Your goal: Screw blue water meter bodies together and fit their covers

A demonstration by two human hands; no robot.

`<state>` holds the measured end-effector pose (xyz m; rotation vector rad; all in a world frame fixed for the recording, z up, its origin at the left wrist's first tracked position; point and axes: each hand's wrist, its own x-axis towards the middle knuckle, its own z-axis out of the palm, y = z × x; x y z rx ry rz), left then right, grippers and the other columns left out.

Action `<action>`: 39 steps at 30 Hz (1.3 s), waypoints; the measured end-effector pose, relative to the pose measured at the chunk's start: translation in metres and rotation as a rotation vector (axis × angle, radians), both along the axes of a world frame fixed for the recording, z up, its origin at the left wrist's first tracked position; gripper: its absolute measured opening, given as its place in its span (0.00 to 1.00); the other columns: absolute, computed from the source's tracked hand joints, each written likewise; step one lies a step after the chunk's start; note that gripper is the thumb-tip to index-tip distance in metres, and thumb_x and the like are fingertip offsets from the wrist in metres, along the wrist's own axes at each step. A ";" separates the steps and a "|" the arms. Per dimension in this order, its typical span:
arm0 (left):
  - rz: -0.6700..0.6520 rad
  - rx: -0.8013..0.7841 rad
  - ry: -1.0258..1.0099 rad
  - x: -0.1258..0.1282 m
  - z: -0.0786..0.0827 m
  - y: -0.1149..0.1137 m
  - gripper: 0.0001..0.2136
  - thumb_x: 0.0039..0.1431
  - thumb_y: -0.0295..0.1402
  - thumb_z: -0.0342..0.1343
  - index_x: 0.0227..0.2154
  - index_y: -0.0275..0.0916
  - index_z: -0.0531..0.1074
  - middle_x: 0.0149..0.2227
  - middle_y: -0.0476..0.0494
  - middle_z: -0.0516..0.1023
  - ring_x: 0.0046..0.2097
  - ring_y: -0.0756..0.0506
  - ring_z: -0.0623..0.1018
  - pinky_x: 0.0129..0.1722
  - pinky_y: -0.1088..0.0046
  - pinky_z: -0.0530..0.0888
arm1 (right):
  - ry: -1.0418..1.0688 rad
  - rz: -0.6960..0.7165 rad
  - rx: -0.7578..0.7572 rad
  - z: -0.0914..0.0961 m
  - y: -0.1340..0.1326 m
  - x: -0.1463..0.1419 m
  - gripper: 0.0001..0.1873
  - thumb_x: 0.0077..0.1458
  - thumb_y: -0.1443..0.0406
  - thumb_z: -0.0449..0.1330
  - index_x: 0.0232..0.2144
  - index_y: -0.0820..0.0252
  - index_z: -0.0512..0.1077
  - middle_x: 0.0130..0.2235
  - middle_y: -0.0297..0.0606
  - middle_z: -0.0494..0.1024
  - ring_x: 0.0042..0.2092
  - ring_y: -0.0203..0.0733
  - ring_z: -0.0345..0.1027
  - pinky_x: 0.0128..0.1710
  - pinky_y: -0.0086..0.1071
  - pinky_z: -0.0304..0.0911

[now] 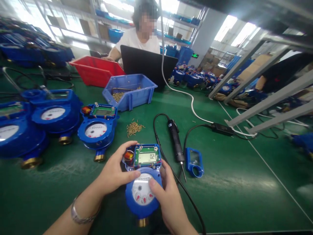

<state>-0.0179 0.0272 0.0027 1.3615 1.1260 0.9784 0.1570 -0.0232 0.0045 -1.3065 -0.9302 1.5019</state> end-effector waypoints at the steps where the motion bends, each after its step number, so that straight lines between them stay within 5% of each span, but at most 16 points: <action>1: -0.002 -0.008 -0.016 0.000 0.000 0.000 0.34 0.43 0.39 0.64 0.53 0.40 0.56 0.54 0.38 0.66 0.52 0.38 0.70 0.49 0.65 0.71 | -0.162 0.043 0.066 0.001 0.001 0.006 0.36 0.50 0.57 0.59 0.57 0.55 0.49 0.57 0.47 0.61 0.54 0.50 0.61 0.54 0.47 0.58; 5: -0.006 -0.022 -0.054 0.000 -0.002 0.000 0.33 0.42 0.38 0.64 0.52 0.41 0.57 0.54 0.40 0.65 0.52 0.39 0.69 0.50 0.65 0.70 | -0.815 0.235 0.500 0.012 0.014 0.029 0.24 0.53 0.57 0.57 0.53 0.47 0.60 0.63 0.40 0.46 0.64 0.54 0.39 0.58 0.56 0.45; 10: -0.005 0.019 -0.044 0.001 -0.005 0.001 0.33 0.42 0.38 0.64 0.52 0.42 0.57 0.54 0.40 0.65 0.53 0.39 0.68 0.52 0.62 0.67 | -1.113 0.470 0.848 0.033 0.044 0.038 0.17 0.55 0.55 0.55 0.44 0.54 0.71 0.61 0.46 0.50 0.64 0.57 0.35 0.55 0.58 0.48; 20: 0.007 0.076 0.003 0.003 -0.003 0.002 0.32 0.43 0.37 0.63 0.51 0.42 0.58 0.52 0.42 0.65 0.52 0.40 0.68 0.53 0.62 0.65 | -1.171 0.692 0.892 0.045 0.065 0.023 0.19 0.54 0.51 0.53 0.46 0.47 0.71 0.62 0.45 0.50 0.65 0.56 0.31 0.56 0.61 0.40; 28: -0.004 0.057 0.022 0.002 0.000 0.003 0.30 0.44 0.37 0.62 0.51 0.41 0.58 0.51 0.41 0.67 0.50 0.40 0.70 0.49 0.63 0.69 | -1.218 0.519 0.924 0.051 0.063 0.036 0.14 0.56 0.53 0.53 0.36 0.49 0.75 0.58 0.42 0.61 0.64 0.54 0.38 0.57 0.60 0.36; 33: 0.021 0.075 0.043 0.003 0.000 0.002 0.30 0.44 0.37 0.62 0.51 0.40 0.58 0.52 0.39 0.66 0.50 0.38 0.70 0.50 0.60 0.68 | -1.216 0.606 0.933 0.047 0.058 0.031 0.20 0.55 0.52 0.54 0.48 0.49 0.68 0.61 0.46 0.55 0.63 0.57 0.40 0.56 0.62 0.38; 36: 0.009 0.040 0.011 0.003 0.002 0.001 0.31 0.45 0.37 0.62 0.51 0.39 0.57 0.51 0.38 0.67 0.50 0.38 0.71 0.50 0.60 0.69 | -1.066 0.299 0.936 0.042 0.056 0.048 0.14 0.58 0.56 0.50 0.40 0.56 0.70 0.56 0.46 0.63 0.60 0.53 0.51 0.56 0.56 0.46; 39: 0.000 0.030 0.027 0.001 0.003 0.000 0.31 0.45 0.38 0.62 0.52 0.39 0.57 0.51 0.38 0.67 0.49 0.38 0.71 0.50 0.59 0.69 | -1.087 -0.254 0.549 0.033 0.059 0.087 0.11 0.57 0.58 0.49 0.35 0.60 0.65 0.48 0.45 0.70 0.51 0.46 0.64 0.52 0.43 0.58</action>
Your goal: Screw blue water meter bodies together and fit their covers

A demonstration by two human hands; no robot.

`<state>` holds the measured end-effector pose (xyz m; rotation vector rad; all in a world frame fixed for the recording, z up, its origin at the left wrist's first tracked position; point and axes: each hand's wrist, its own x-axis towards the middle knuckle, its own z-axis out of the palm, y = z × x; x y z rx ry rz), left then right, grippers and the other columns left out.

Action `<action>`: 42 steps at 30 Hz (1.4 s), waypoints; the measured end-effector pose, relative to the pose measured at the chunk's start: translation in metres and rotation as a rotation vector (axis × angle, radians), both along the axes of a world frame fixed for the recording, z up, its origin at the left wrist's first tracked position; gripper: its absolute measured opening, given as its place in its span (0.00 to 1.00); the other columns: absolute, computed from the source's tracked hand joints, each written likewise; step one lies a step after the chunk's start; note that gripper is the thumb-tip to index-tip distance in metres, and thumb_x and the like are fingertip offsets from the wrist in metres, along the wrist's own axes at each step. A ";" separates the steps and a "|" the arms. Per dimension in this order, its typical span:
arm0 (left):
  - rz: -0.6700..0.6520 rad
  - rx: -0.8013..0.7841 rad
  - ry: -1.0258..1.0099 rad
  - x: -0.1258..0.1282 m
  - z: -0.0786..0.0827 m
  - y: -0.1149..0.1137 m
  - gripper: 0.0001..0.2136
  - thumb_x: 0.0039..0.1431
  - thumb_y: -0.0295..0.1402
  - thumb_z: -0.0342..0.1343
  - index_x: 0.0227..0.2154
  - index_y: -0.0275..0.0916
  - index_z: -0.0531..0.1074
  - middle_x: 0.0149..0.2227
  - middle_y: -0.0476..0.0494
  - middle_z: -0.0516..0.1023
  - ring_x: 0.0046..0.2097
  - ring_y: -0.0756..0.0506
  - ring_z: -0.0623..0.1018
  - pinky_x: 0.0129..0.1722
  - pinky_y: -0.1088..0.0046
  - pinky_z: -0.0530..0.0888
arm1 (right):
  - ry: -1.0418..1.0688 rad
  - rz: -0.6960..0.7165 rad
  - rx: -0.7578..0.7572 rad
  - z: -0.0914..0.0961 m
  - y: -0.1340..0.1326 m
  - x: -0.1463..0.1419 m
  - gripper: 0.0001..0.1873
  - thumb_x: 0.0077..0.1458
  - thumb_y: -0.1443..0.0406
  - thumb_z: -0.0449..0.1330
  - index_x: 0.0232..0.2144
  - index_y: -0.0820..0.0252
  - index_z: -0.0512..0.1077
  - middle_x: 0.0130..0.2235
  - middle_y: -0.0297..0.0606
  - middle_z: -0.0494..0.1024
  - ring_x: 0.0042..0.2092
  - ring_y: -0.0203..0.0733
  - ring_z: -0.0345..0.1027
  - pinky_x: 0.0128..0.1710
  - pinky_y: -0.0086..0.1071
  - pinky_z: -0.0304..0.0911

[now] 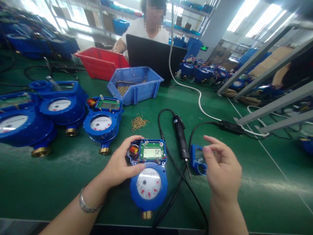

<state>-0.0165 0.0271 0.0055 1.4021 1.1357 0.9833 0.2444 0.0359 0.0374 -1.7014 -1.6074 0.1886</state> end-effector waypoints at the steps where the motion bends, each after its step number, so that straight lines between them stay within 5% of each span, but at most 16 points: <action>1: 0.005 0.014 0.029 0.000 0.000 0.000 0.32 0.45 0.38 0.61 0.52 0.40 0.56 0.52 0.37 0.67 0.50 0.37 0.71 0.50 0.58 0.69 | -0.005 -0.162 -0.082 -0.005 0.001 0.015 0.13 0.55 0.57 0.50 0.37 0.61 0.64 0.47 0.47 0.70 0.48 0.46 0.66 0.50 0.41 0.60; 3: 0.036 0.076 0.125 0.000 -0.001 -0.001 0.32 0.46 0.39 0.61 0.53 0.39 0.56 0.53 0.37 0.65 0.52 0.36 0.69 0.53 0.56 0.66 | -0.076 -0.310 -0.252 -0.017 0.003 0.043 0.22 0.48 0.56 0.53 0.42 0.65 0.63 0.45 0.51 0.70 0.47 0.51 0.65 0.48 0.44 0.60; 7: 0.149 0.353 0.357 0.003 0.003 -0.007 0.28 0.49 0.38 0.58 0.53 0.39 0.56 0.57 0.35 0.59 0.58 0.36 0.61 0.57 0.54 0.60 | -0.197 -0.362 -0.499 -0.041 -0.001 0.075 0.31 0.45 0.54 0.53 0.47 0.72 0.65 0.43 0.55 0.69 0.47 0.60 0.63 0.48 0.49 0.58; 14: 0.117 0.692 0.646 0.013 0.025 -0.012 0.13 0.51 0.34 0.55 0.41 0.40 0.69 0.57 0.36 0.57 0.61 0.32 0.54 0.57 0.44 0.51 | -0.226 -0.335 -0.752 -0.049 0.003 0.071 0.34 0.52 0.50 0.46 0.52 0.71 0.62 0.38 0.49 0.73 0.41 0.53 0.69 0.42 0.44 0.63; 21: 0.076 0.681 0.667 0.013 0.025 0.000 0.07 0.48 0.38 0.58 0.32 0.46 0.75 0.55 0.41 0.64 0.61 0.31 0.54 0.57 0.41 0.45 | -0.270 -0.397 -0.803 -0.053 0.020 0.071 0.28 0.52 0.51 0.46 0.45 0.67 0.67 0.41 0.52 0.74 0.40 0.54 0.70 0.38 0.43 0.64; 35: -0.023 0.755 0.934 0.009 0.019 0.009 0.27 0.48 0.50 0.53 0.48 0.39 0.68 0.57 0.33 0.61 0.61 0.29 0.52 0.58 0.46 0.41 | -0.266 -0.492 -0.809 -0.057 0.028 0.070 0.26 0.51 0.51 0.46 0.39 0.65 0.70 0.40 0.53 0.75 0.38 0.55 0.70 0.33 0.42 0.64; 42: -0.018 0.749 0.934 0.010 0.018 0.009 0.24 0.49 0.47 0.53 0.48 0.42 0.68 0.56 0.36 0.63 0.59 0.29 0.56 0.57 0.43 0.49 | -0.251 -0.496 -0.787 -0.058 0.029 0.075 0.24 0.49 0.53 0.46 0.35 0.64 0.71 0.36 0.52 0.76 0.36 0.55 0.69 0.33 0.42 0.63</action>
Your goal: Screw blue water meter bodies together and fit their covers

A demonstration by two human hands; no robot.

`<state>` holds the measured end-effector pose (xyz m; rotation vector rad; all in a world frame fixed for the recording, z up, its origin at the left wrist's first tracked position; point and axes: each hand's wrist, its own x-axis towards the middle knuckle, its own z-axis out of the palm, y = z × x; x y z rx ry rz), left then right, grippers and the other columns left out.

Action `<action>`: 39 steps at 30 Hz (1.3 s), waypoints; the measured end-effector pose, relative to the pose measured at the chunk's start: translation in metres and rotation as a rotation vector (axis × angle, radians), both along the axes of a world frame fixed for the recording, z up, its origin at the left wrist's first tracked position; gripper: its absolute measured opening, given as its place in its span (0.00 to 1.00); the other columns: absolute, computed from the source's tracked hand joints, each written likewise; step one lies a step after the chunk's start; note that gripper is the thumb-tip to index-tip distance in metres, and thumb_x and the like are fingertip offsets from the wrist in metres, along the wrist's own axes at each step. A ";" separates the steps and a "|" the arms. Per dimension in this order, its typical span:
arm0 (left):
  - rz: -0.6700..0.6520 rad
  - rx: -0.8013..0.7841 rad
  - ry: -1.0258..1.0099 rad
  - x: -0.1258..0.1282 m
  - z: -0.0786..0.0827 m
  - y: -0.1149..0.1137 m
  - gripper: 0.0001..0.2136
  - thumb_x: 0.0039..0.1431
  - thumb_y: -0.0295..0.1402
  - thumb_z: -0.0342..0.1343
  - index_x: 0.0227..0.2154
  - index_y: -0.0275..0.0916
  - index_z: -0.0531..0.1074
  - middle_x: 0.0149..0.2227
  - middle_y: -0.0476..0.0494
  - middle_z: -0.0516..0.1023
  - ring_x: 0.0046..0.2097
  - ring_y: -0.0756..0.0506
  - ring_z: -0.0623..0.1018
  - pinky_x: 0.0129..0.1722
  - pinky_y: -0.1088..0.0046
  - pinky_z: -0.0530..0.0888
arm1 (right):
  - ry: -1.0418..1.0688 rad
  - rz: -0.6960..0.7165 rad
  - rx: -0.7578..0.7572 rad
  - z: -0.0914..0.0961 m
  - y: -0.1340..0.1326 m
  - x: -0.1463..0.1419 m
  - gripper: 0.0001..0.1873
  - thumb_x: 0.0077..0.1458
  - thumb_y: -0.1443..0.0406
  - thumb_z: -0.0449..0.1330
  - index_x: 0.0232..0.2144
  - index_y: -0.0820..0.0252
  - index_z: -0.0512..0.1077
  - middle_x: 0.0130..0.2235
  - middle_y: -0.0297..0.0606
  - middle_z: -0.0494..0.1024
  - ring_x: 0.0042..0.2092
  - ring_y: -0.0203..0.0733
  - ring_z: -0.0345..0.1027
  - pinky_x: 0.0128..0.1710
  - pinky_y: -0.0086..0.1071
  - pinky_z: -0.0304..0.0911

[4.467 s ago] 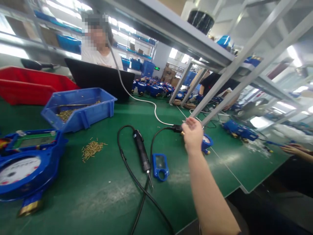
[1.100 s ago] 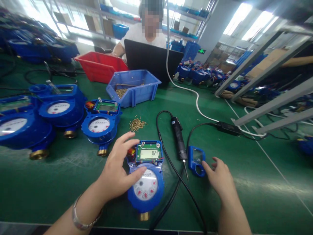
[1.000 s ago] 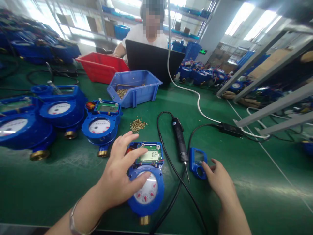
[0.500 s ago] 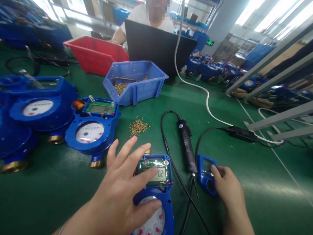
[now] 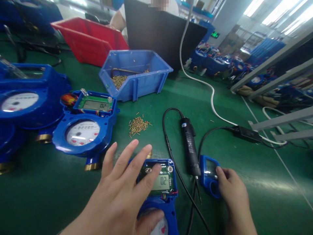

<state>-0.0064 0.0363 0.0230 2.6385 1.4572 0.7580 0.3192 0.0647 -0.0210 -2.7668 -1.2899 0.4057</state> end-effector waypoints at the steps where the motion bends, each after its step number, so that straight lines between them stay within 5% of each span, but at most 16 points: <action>1: -0.002 0.018 -0.033 0.000 -0.002 -0.001 0.23 0.49 0.46 0.53 0.47 0.43 0.68 0.56 0.36 0.63 0.59 0.29 0.56 0.57 0.42 0.50 | 0.004 -0.004 0.002 0.000 0.000 0.000 0.24 0.49 0.53 0.46 0.35 0.64 0.71 0.36 0.53 0.75 0.36 0.55 0.69 0.33 0.42 0.63; 7: 0.035 -0.028 -0.235 0.002 0.000 -0.007 0.11 0.53 0.37 0.52 0.41 0.49 0.69 0.53 0.44 0.67 0.59 0.34 0.59 0.57 0.42 0.50 | 0.071 0.004 0.035 0.008 -0.010 -0.010 0.36 0.46 0.47 0.46 0.50 0.68 0.63 0.43 0.52 0.73 0.40 0.52 0.69 0.38 0.41 0.65; 13: 0.021 -0.027 -0.196 0.001 -0.003 -0.005 0.16 0.53 0.41 0.51 0.44 0.45 0.69 0.57 0.39 0.63 0.61 0.30 0.55 0.57 0.42 0.48 | 0.063 0.128 0.012 0.019 -0.030 -0.028 0.47 0.42 0.42 0.43 0.56 0.70 0.55 0.56 0.54 0.61 0.56 0.58 0.58 0.55 0.47 0.54; 19: 0.043 -0.097 -0.216 0.000 -0.001 -0.006 0.13 0.54 0.38 0.51 0.44 0.48 0.68 0.57 0.42 0.62 0.61 0.32 0.54 0.56 0.40 0.49 | 0.147 0.081 0.005 0.020 -0.036 -0.033 0.48 0.43 0.41 0.40 0.58 0.69 0.53 0.56 0.52 0.62 0.53 0.55 0.61 0.53 0.45 0.57; 25: 0.026 -0.073 -0.297 0.002 0.001 -0.007 0.09 0.55 0.36 0.53 0.39 0.45 0.71 0.55 0.40 0.65 0.60 0.33 0.57 0.56 0.40 0.52 | 0.038 0.260 -0.047 0.014 -0.047 -0.039 0.50 0.41 0.43 0.47 0.58 0.73 0.52 0.58 0.53 0.58 0.58 0.57 0.53 0.57 0.47 0.52; 31: 0.014 -0.028 -0.425 0.001 0.000 -0.009 0.07 0.51 0.32 0.57 0.34 0.42 0.74 0.52 0.39 0.68 0.58 0.32 0.61 0.55 0.40 0.55 | -0.089 0.329 -0.026 0.008 -0.049 -0.044 0.43 0.45 0.47 0.48 0.55 0.74 0.59 0.52 0.57 0.63 0.53 0.60 0.59 0.53 0.46 0.56; 39: -0.007 0.212 -0.533 -0.016 -0.006 -0.016 0.09 0.45 0.20 0.56 0.30 0.38 0.71 0.42 0.42 0.71 0.50 0.37 0.69 0.51 0.48 0.65 | 0.069 0.295 0.048 0.010 -0.051 -0.034 0.34 0.50 0.53 0.50 0.53 0.73 0.61 0.54 0.58 0.62 0.55 0.61 0.55 0.53 0.49 0.52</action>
